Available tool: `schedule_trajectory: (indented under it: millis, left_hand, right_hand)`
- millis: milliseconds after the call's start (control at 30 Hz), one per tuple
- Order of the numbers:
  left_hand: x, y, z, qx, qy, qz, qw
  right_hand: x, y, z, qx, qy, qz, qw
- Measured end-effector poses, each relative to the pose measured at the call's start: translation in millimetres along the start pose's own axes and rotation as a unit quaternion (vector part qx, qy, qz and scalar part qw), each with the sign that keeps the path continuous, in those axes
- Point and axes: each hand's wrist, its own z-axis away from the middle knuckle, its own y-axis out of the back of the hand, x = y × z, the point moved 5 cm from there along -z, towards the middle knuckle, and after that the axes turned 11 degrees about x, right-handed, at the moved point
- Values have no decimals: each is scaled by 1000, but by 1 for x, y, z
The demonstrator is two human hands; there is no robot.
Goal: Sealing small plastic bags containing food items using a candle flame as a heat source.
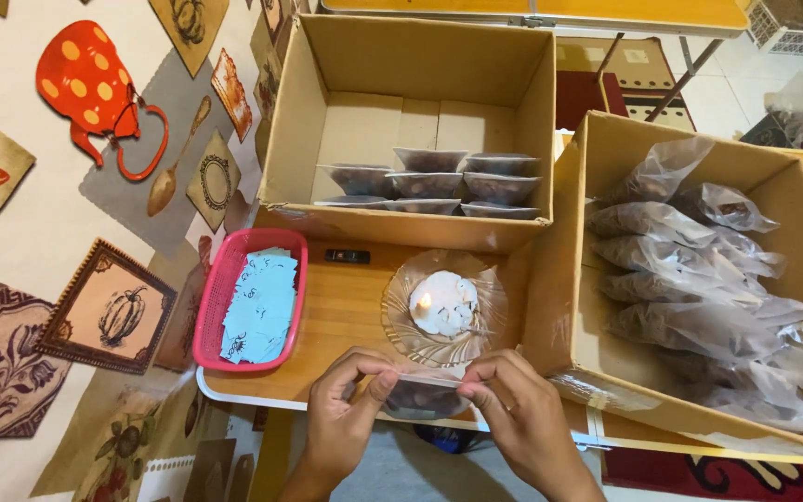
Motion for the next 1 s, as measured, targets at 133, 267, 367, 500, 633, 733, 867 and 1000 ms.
schedule_trajectory:
  millis: [133,267,367,500,633,733,867,1000]
  left_hand:
    - [4,7,-1,2,0,2,1000]
    - [9,11,0,1,-14,2,1000]
    - [12,10,1,3,-13,1,1000]
    - [9,9,0,-4,20,7,1000]
    - [2,3,0,-15,54,27,998]
    - [9,0,-3,-18,27,75,997]
    - [7,-10,-6,-81,4,-34,996]
    - [9,-29,-4,-128,-71,-85,986]
  right_hand:
    - [1,2,-1,-23,-29,-28,999]
    - [1,7,-1,37,-66,-50,996]
    - [6,8,0,59,-111,-122,985]
    - [4,8,-3,76,-114,-205,969]
    - [7,3,-5,64,-109,-195,973]
    - [9,-1,-3,62,-116,-173,976]
    - [2,-6,-6,25,-137,-153,978]
    - [-1,-10,-8,-8,-109,-138,984]
